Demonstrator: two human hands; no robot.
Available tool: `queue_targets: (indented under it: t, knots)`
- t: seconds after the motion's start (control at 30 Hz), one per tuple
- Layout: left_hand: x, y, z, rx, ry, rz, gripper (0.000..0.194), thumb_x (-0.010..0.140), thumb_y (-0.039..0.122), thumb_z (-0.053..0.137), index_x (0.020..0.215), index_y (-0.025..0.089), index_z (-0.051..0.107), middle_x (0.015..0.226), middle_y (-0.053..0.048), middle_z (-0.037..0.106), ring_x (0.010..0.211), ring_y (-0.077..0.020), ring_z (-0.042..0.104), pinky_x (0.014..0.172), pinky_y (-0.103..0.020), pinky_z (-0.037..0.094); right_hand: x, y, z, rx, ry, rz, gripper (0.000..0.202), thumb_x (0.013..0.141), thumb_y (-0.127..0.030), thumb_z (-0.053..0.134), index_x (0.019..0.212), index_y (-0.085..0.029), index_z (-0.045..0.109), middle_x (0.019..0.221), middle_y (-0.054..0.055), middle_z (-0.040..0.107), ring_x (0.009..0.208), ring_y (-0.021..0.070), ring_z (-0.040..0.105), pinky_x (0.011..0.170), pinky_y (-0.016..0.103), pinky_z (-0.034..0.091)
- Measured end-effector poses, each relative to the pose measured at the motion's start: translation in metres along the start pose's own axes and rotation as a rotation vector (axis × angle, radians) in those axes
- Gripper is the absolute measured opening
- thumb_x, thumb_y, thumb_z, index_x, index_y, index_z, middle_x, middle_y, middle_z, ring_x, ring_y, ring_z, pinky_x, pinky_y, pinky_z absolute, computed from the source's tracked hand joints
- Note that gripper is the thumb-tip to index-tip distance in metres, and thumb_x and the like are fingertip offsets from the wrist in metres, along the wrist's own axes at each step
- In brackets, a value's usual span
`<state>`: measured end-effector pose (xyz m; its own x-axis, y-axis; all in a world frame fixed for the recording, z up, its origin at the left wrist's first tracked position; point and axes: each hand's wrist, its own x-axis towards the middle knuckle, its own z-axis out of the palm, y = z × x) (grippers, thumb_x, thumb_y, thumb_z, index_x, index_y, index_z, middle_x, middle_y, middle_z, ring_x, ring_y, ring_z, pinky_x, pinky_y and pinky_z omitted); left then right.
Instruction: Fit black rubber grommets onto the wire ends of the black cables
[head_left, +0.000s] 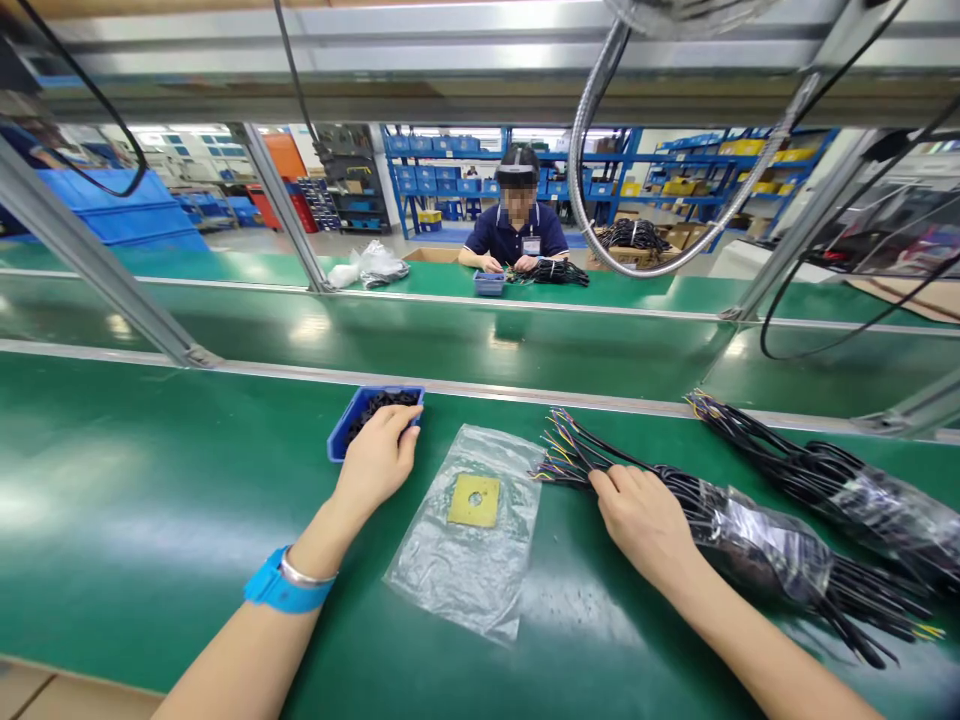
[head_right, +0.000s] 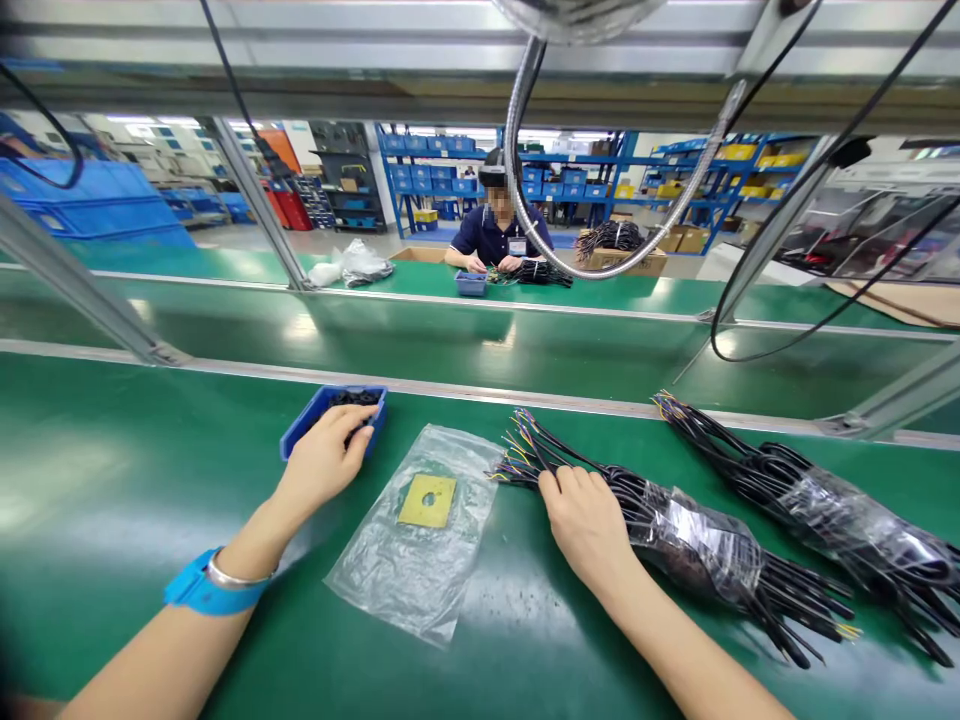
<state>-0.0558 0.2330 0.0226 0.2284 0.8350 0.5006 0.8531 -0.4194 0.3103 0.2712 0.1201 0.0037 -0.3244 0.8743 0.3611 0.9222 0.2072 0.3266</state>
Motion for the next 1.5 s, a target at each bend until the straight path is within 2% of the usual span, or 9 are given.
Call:
queue_targets:
  t: [0.17, 0.47, 0.63, 0.73, 0.83, 0.97, 1.2, 1.4, 1.5]
  knots:
    - [0.002, -0.004, 0.002, 0.035, -0.05, -0.007, 0.037, 0.087, 0.035, 0.044, 0.108, 0.012, 0.064, 0.103, -0.014, 0.067, 0.095, -0.0308, 0.059, 0.091, -0.045, 0.045, -0.005, -0.001, -0.002, -0.003, -0.007, -0.047, 0.019, 0.086, -0.011, 0.052, 0.069, -0.019, 0.057, 0.068, 0.005, 0.054, 0.069, 0.0216, 0.048, 0.065, 0.034, 0.028]
    - [-0.006, 0.02, -0.008, 0.03, -0.148, 0.059, 0.03, 0.084, 0.025, 0.049, 0.107, 0.017, 0.065, 0.093, -0.007, 0.068, 0.088, -0.0227, 0.061, 0.083, -0.034, 0.049, 0.005, -0.003, 0.005, -0.037, 0.004, -0.018, 0.02, 0.079, 0.0, 0.047, 0.075, -0.013, 0.061, 0.068, 0.009, 0.057, 0.067, 0.0246, 0.05, 0.063, 0.035, 0.027]
    - [-0.001, 0.007, -0.015, 0.075, -0.148, 0.023, 0.032, 0.088, 0.023, 0.041, 0.104, 0.014, 0.067, 0.103, -0.011, 0.068, 0.095, -0.0264, 0.058, 0.089, -0.04, 0.046, 0.009, -0.002, 0.008, -0.027, 0.059, 0.02, 0.021, 0.079, -0.004, 0.046, 0.064, -0.017, 0.052, 0.058, 0.006, 0.052, 0.058, 0.0214, 0.048, 0.06, 0.033, 0.027]
    - [0.0, -0.004, -0.015, 0.093, -0.195, 0.019, 0.031, 0.086, 0.023, 0.044, 0.101, 0.015, 0.07, 0.098, -0.011, 0.068, 0.093, -0.0279, 0.058, 0.087, -0.041, 0.046, 0.006, 0.0, 0.005, 0.009, 0.126, 0.038, 0.02, 0.084, -0.008, 0.043, 0.07, -0.016, 0.053, 0.056, 0.004, 0.051, 0.055, 0.0191, 0.048, 0.06, 0.032, 0.028]
    - [0.001, -0.005, -0.013, 0.104, -0.215, 0.009, 0.031, 0.087, 0.03, 0.047, 0.101, 0.015, 0.07, 0.097, -0.01, 0.069, 0.092, -0.028, 0.058, 0.087, -0.04, 0.046, 0.003, 0.004, -0.002, 0.085, 0.208, 0.003, 0.019, 0.094, -0.019, 0.04, 0.088, -0.012, 0.057, 0.065, 0.005, 0.058, 0.059, 0.0186, 0.052, 0.062, 0.031, 0.031]
    - [0.002, 0.002, -0.009, 0.135, -0.198, -0.004, 0.036, 0.086, 0.04, 0.05, 0.101, 0.013, 0.071, 0.095, -0.011, 0.069, 0.09, -0.0283, 0.058, 0.087, -0.041, 0.046, -0.002, 0.002, -0.011, 0.25, 0.245, -0.139, 0.022, 0.099, -0.024, 0.038, 0.102, -0.011, 0.055, 0.072, 0.005, 0.061, 0.063, 0.0169, 0.054, 0.064, 0.03, 0.034]
    - [0.0, 0.005, -0.005, 0.126, -0.097, -0.07, 0.025, 0.085, 0.032, 0.051, 0.092, 0.016, 0.068, 0.09, -0.008, 0.068, 0.085, -0.0257, 0.059, 0.081, -0.037, 0.048, -0.012, -0.025, -0.015, 0.515, 0.121, -0.29, 0.02, 0.097, -0.023, 0.038, 0.098, -0.016, 0.056, 0.077, 0.004, 0.06, 0.067, 0.0155, 0.053, 0.065, 0.028, 0.04]
    - [-0.004, 0.017, -0.014, -0.022, 0.12, -0.077, 0.02, 0.085, 0.031, 0.053, 0.091, 0.017, 0.066, 0.089, -0.006, 0.066, 0.082, -0.0201, 0.061, 0.075, -0.031, 0.049, -0.01, -0.033, 0.007, 0.528, 0.08, -0.195, 0.02, 0.096, -0.02, 0.038, 0.095, -0.014, 0.056, 0.086, 0.009, 0.062, 0.077, 0.0191, 0.058, 0.073, 0.03, 0.045]
    - [-0.013, 0.037, -0.023, -0.147, -0.007, 0.032, 0.018, 0.086, 0.03, 0.051, 0.092, 0.017, 0.063, 0.085, -0.004, 0.066, 0.072, -0.0162, 0.06, 0.067, -0.027, 0.048, -0.007, -0.034, 0.016, 0.512, 0.1, -0.131, 0.018, 0.095, -0.017, 0.039, 0.1, -0.011, 0.055, 0.105, 0.014, 0.061, 0.095, 0.0226, 0.058, 0.083, 0.032, 0.045]
